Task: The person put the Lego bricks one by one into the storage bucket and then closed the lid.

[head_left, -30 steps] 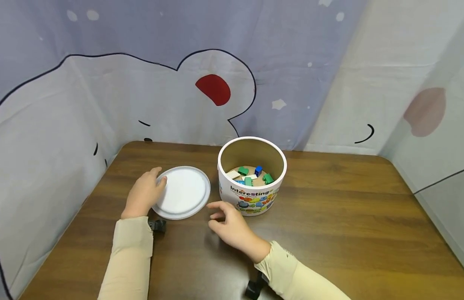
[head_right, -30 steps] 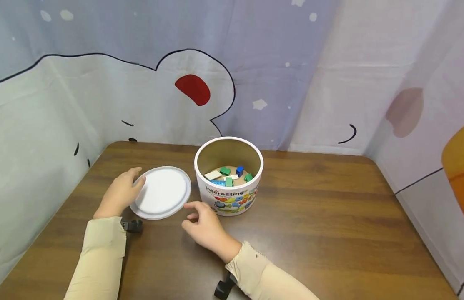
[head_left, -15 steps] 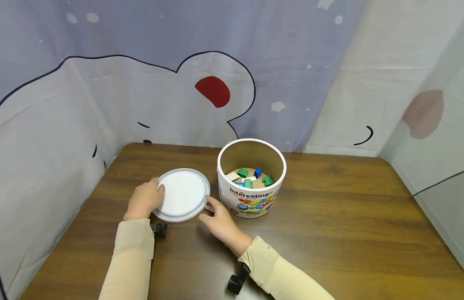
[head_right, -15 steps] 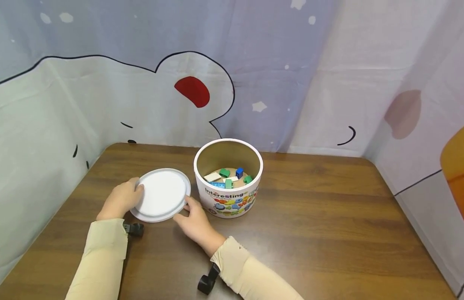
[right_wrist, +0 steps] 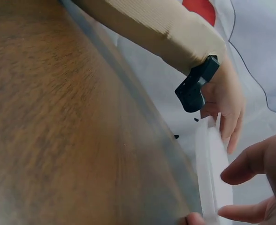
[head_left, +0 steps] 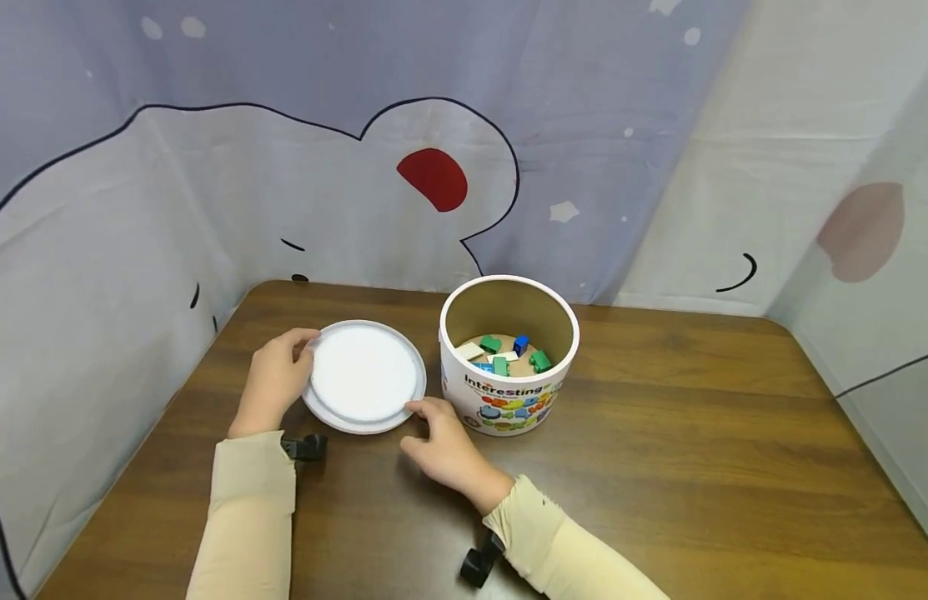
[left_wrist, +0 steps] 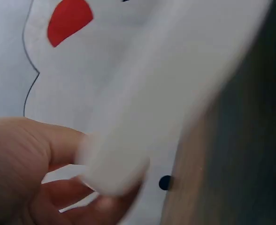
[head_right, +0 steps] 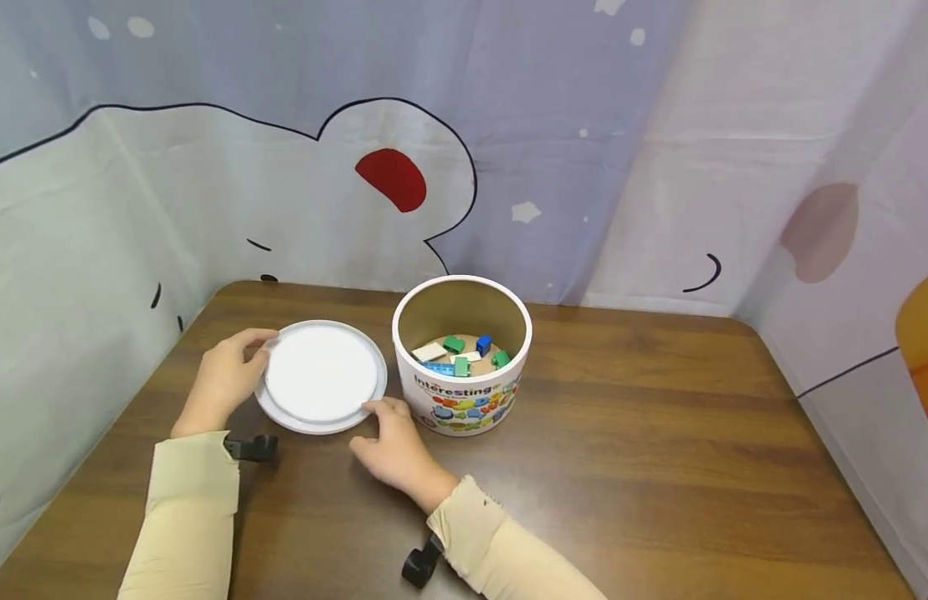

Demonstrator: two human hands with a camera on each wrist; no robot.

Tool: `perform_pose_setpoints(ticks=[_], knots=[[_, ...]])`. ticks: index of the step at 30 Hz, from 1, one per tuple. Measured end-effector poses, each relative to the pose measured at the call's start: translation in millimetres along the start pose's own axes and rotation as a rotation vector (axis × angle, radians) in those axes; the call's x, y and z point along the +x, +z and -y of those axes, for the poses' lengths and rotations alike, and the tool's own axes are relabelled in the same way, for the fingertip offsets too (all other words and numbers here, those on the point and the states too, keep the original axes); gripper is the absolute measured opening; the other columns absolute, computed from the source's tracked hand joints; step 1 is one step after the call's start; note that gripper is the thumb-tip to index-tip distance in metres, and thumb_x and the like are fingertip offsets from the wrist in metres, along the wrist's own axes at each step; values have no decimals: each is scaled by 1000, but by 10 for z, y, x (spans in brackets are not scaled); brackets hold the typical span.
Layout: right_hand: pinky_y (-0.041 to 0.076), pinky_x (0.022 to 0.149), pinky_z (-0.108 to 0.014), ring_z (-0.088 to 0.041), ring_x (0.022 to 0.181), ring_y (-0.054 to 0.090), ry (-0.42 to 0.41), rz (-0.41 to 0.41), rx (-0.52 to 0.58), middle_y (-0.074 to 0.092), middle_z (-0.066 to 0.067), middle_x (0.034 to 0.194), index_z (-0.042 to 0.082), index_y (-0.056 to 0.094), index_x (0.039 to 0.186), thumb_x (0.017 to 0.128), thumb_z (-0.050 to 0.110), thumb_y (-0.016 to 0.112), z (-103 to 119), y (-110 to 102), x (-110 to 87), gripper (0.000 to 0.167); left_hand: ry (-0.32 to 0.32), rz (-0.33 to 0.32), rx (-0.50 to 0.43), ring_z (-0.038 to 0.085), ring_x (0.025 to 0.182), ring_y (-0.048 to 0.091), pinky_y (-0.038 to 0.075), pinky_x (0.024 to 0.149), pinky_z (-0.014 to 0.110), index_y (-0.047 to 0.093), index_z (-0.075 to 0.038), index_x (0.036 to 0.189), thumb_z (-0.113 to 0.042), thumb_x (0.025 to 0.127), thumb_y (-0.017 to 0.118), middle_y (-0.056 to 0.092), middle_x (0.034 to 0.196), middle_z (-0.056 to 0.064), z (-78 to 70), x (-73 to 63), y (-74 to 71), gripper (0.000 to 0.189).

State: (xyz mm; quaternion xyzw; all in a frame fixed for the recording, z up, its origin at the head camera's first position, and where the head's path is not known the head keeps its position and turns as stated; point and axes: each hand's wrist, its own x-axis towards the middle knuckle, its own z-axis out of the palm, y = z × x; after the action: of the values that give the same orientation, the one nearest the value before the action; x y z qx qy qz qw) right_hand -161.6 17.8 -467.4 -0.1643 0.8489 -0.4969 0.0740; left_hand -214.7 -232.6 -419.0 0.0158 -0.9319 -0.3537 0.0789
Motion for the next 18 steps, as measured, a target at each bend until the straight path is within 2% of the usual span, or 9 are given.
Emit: perform_pose_setpoints(ticks=[4,5,6,9,11,14,16,18], knots=[[51,99,-38,-31,116,54,-18,28,-77,45,-22,131,0,63,115,82,1,66,74,-25,-62,33,-47,-56,-139,14,50,44,41,50,26,67,-2,131,-13,102,48,66,107,27,-78,-18,-63,37],[51,97,-37,-30,115,55,-33,29,-103,45,-21,129,2,63,112,83,1,67,100,-32,-82,30,-63,-60,-175,12,52,45,41,51,25,68,-3,130,-15,101,49,66,107,26,-106,-26,-79,37],[51,97,-37,-30,114,55,-58,26,-129,45,-20,127,3,63,108,83,0,69,131,-41,-104,26,-75,-63,-209,11,53,45,41,52,24,69,-3,129,-17,101,49,65,114,23,-138,-35,-98,37],[48,96,-36,-28,111,54,-183,-22,-234,49,-14,117,6,63,95,83,2,76,227,-77,-166,19,-98,-55,-301,11,64,54,45,57,19,71,-4,127,-22,101,50,65,122,22,-236,-60,-146,38],[50,90,-33,-24,104,57,-273,-72,-286,54,-10,109,8,62,88,81,3,81,288,-113,-196,21,-100,-38,-345,11,81,60,48,66,16,71,-4,127,-26,102,49,64,129,19,-305,-80,-177,39],[51,77,-28,-18,88,60,-361,-149,-341,60,-2,96,12,59,82,79,3,83,394,-203,-240,25,-77,6,-433,10,97,63,54,78,16,67,-3,132,-30,106,44,63,131,19,-414,-111,-208,44],[52,71,-26,-15,81,62,-392,-186,-347,62,0,88,12,58,81,78,2,81,480,-285,-276,25,-39,33,-495,9,100,63,56,82,18,63,0,136,-33,108,40,62,131,20,-493,-134,-214,48],[54,68,-24,-13,76,64,-401,-208,-317,63,0,83,12,58,81,77,1,78,582,-385,-326,23,12,40,-535,9,99,63,57,81,20,57,1,141,-34,110,38,60,130,22,-568,-161,-203,50]])
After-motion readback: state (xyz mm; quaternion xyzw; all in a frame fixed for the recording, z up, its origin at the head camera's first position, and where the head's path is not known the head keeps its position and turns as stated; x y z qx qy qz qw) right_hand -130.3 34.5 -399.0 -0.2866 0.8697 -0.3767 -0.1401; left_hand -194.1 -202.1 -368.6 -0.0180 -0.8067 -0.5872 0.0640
